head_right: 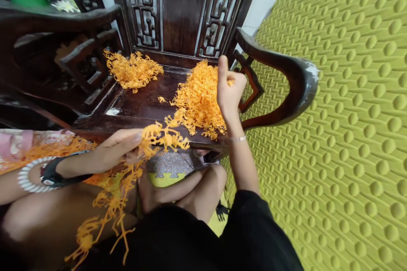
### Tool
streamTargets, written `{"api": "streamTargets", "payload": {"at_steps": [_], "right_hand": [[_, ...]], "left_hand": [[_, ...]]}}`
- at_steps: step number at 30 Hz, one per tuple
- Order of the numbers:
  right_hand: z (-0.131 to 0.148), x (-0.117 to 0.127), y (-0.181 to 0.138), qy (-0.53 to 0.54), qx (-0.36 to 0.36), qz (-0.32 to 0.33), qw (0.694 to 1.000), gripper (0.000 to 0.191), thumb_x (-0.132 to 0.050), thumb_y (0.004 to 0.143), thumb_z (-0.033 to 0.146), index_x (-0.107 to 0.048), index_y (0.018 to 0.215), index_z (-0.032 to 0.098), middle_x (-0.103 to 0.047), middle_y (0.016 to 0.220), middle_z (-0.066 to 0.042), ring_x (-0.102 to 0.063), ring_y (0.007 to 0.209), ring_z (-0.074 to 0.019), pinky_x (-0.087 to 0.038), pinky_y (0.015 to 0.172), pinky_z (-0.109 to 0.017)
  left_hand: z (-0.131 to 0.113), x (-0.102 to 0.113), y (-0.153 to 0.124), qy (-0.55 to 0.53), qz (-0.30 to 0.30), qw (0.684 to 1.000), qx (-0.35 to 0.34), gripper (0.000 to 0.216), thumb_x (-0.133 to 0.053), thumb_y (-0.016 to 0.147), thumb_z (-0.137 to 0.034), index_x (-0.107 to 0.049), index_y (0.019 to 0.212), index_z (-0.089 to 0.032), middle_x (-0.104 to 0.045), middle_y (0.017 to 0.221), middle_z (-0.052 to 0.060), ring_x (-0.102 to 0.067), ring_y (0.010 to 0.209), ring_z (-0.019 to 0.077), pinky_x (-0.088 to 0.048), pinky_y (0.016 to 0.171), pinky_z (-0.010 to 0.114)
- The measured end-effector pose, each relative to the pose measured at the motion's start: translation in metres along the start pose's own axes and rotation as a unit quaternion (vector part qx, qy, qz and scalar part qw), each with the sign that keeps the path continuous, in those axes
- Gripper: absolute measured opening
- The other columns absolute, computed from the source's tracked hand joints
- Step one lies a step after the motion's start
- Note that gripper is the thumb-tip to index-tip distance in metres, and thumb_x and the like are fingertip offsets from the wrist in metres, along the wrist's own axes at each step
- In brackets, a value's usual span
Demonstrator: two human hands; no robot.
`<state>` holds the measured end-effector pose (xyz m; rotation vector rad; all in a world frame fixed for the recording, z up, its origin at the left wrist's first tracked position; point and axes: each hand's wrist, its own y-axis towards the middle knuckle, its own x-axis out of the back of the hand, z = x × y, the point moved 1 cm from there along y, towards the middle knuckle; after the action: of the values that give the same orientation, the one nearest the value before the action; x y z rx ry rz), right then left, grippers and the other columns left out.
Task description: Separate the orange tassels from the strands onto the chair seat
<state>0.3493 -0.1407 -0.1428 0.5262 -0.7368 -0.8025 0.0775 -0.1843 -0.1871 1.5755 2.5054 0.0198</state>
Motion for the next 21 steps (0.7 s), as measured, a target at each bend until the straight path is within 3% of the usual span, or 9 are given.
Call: {"api": "streamTargets", "payload": {"at_steps": [2,5,8,12,13,16,18,20,21], "right_hand": [[-0.019,-0.028,0.029,-0.124,0.014,0.039,0.991,0.063,-0.039,0.077,0.077,-0.027,0.048,0.023,-0.029,0.048,0.002,-0.04,0.051,-0.0128,-0.035,0.056,-0.031],[-0.047,-0.047,0.055,-0.284,0.02,0.166,0.944,0.066,-0.048,0.065,0.084,-0.047,0.058,0.018,-0.053,0.063,-0.01,-0.057,0.079,-0.0293,-0.043,0.075,-0.044],[-0.063,-0.042,0.058,-0.325,-0.011,0.263,0.908,0.08,-0.046,0.061,0.087,-0.061,0.076,0.01,-0.06,0.096,-0.026,-0.048,0.109,-0.0449,-0.037,0.089,-0.06],[-0.036,-0.02,0.011,-0.086,0.086,0.223,0.967,0.091,-0.05,0.061,0.084,-0.056,0.119,0.013,-0.049,0.129,-0.021,-0.042,0.123,-0.0372,-0.032,0.104,-0.056],[-0.021,-0.016,-0.01,0.028,0.115,0.258,0.959,0.092,-0.053,0.062,0.082,-0.049,0.128,0.019,-0.047,0.134,-0.016,-0.043,0.124,-0.0327,-0.035,0.105,-0.051],[0.029,-0.015,-0.078,0.321,0.09,0.386,0.86,0.105,-0.067,0.052,0.077,-0.037,0.138,0.026,-0.052,0.125,-0.01,-0.055,0.108,-0.028,-0.048,0.091,-0.045],[0.056,-0.019,-0.112,0.41,0.03,0.338,0.847,0.072,-0.067,0.067,0.064,-0.048,0.127,0.028,-0.057,0.1,-0.005,-0.059,0.088,-0.0207,-0.051,0.076,-0.038],[0.071,-0.021,-0.132,0.415,-0.015,0.218,0.883,0.024,-0.056,0.085,0.048,-0.059,0.091,0.025,-0.052,0.076,0.0,-0.053,0.07,-0.0154,-0.047,0.066,-0.033],[0.073,-0.02,-0.137,0.397,-0.032,0.17,0.901,0.026,-0.048,0.09,0.043,-0.055,0.075,0.023,-0.047,0.068,0.0,-0.049,0.063,-0.0142,-0.044,0.061,-0.032]], "left_hand": [[-0.004,0.003,0.0,-0.036,-0.009,0.999,-0.031,0.034,-0.035,0.096,-0.041,-0.049,0.079,-0.015,-0.03,0.058,-0.006,-0.022,0.048,0.004,-0.022,0.044,0.018],[-0.008,0.008,0.0,-0.056,-0.048,0.996,-0.045,0.033,-0.037,0.095,-0.042,-0.053,0.085,-0.015,-0.029,0.055,-0.007,-0.023,0.045,0.004,-0.02,0.043,0.018],[-0.01,0.011,0.001,-0.058,-0.089,0.994,-0.039,0.034,-0.038,0.095,-0.044,-0.053,0.086,-0.014,-0.029,0.052,-0.008,-0.023,0.044,0.004,-0.02,0.042,0.018],[-0.014,0.01,0.006,-0.037,-0.108,0.992,-0.046,0.034,-0.035,0.096,-0.042,-0.053,0.087,-0.015,-0.027,0.052,-0.008,-0.022,0.046,0.005,-0.02,0.044,0.019],[-0.015,0.008,0.008,-0.021,-0.108,0.992,-0.054,0.034,-0.035,0.096,-0.042,-0.053,0.087,-0.015,-0.027,0.052,-0.008,-0.023,0.047,0.0051,-0.021,0.045,0.019],[-0.015,0.0,0.017,0.074,-0.084,0.993,-0.046,0.033,-0.038,0.095,-0.041,-0.052,0.083,-0.014,-0.036,0.06,-0.005,-0.031,0.054,0.0054,-0.028,0.051,0.019],[-0.013,-0.007,0.024,0.155,-0.064,0.985,-0.028,0.034,-0.038,0.094,-0.04,-0.051,0.077,-0.013,-0.043,0.068,-0.002,-0.037,0.061,0.0066,-0.033,0.055,0.02],[-0.01,-0.013,0.03,0.214,-0.044,0.975,-0.022,0.039,-0.035,0.094,-0.039,-0.045,0.066,-0.014,-0.044,0.066,-0.001,-0.038,0.061,0.0074,-0.032,0.055,0.022],[-0.008,-0.015,0.032,0.234,-0.031,0.972,-0.023,0.04,-0.034,0.094,-0.037,-0.042,0.062,-0.015,-0.042,0.063,-0.002,-0.037,0.058,0.0072,-0.031,0.053,0.022]]}}
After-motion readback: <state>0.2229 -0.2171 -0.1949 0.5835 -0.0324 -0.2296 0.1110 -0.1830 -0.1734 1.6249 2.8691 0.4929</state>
